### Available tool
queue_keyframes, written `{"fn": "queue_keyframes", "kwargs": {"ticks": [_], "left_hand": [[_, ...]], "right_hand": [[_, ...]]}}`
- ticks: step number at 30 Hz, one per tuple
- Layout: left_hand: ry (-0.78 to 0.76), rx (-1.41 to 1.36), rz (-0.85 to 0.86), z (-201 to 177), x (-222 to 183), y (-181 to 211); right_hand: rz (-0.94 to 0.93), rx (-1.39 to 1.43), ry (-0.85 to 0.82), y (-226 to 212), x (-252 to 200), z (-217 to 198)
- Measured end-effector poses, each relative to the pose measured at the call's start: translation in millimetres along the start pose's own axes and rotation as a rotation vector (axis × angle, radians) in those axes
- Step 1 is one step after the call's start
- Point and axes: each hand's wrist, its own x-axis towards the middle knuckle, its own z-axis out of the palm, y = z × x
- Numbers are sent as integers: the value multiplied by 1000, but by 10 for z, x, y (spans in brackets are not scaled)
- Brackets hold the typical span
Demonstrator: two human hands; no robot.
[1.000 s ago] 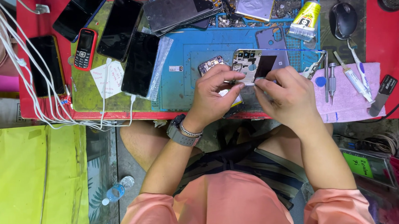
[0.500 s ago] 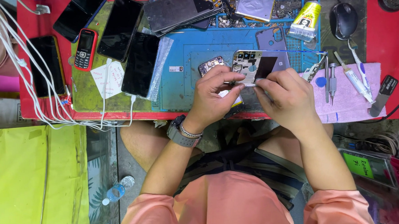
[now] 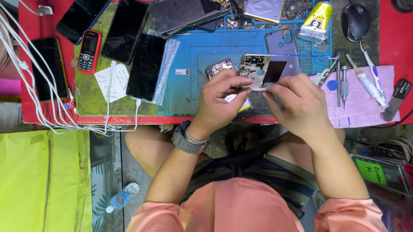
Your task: Disassembling a mobile phone to remove internal components like the battery and screws for repair or cleaning.
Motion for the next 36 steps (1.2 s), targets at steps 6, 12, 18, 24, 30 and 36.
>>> {"fn": "queue_keyframes", "kwargs": {"ticks": [6,12,18,24,30,36], "left_hand": [[18,-1,30,-68,-36,-34],[-64,182,97,-130,-63,-39],[-68,181,161,-128,-77,-75],[-77,168,193,-118,-89,-80],[-76,186,179,-127,-92,-106],[-66,215,162,-130,-97,-151]], "right_hand": [[60,157,93,-53,-92,-285],[288,114,243,-21,-523,-561],[467,320,419,86,-741,-561],[598,516,310,239,-945,-494],[602,518,261,268,-973,-381],[627,514,258,301,-982,-362]]}}
